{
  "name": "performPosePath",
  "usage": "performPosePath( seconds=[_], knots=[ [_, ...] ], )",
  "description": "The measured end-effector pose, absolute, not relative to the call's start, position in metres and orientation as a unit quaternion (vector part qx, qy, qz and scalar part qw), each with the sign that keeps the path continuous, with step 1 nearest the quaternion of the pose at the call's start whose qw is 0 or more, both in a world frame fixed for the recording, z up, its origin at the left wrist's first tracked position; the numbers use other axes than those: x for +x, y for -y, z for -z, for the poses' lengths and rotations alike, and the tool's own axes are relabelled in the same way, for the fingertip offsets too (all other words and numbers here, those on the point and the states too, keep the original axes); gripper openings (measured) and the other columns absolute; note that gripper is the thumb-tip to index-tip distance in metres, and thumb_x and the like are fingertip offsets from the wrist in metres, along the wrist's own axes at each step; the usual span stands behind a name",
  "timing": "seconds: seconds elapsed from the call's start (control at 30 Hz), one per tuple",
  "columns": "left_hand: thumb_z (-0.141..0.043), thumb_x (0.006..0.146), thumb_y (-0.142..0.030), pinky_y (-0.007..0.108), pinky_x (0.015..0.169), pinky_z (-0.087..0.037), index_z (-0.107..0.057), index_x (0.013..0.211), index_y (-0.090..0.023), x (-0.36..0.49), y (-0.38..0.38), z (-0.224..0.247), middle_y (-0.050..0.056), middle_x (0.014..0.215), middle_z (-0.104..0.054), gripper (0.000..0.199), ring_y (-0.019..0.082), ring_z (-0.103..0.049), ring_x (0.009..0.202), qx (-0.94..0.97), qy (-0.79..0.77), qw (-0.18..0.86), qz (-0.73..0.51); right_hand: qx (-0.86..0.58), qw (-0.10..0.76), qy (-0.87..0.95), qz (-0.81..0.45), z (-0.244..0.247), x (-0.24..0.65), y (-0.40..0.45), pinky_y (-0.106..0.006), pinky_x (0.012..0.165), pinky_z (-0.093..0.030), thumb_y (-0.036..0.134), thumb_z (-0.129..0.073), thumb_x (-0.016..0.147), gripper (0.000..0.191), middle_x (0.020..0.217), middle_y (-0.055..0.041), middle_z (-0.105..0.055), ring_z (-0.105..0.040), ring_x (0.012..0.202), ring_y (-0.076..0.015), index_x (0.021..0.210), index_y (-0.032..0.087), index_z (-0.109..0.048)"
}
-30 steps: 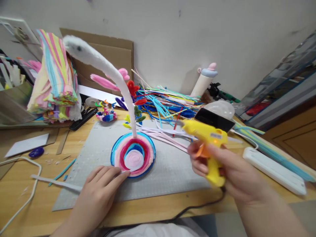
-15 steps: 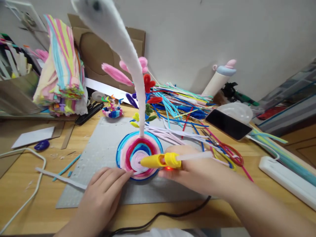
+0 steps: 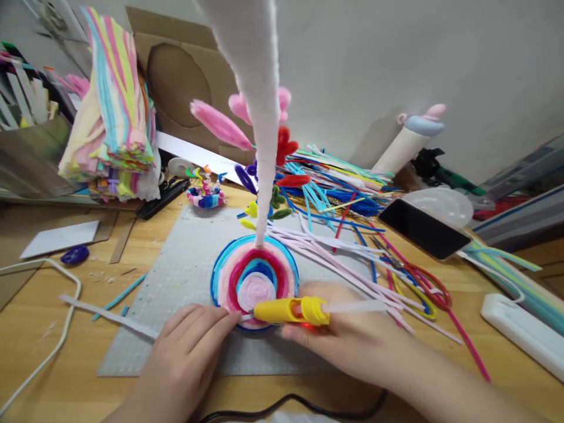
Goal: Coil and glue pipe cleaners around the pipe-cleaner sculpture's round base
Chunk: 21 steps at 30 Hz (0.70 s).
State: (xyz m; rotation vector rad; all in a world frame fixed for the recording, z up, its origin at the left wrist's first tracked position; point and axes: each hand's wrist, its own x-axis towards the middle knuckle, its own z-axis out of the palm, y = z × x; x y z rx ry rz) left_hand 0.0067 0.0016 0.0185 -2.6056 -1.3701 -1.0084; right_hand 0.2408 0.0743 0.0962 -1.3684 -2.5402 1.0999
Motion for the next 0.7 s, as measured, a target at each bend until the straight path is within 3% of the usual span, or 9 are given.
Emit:
performPosePath(
  seconds=[0.7],
  knots=[
    [-0.04,0.089,-0.006,0.035,0.085,-0.041,-0.065,0.105,-0.01,0.0063,-0.005,-0.0192,0.009,0.097,-0.069,0.03,0.02,-0.058,0.091,-0.837,0.438,0.023,0.328,-0.421,0.043,0.85,-0.315,-0.0913,0.2415,-0.0785,-0.023,0.049,-0.038,0.043,-0.057,0.085,0.027,0.066,0.0021,-0.059,-0.054,0.056,-0.0136,0.068,0.023,-0.054]
  ],
)
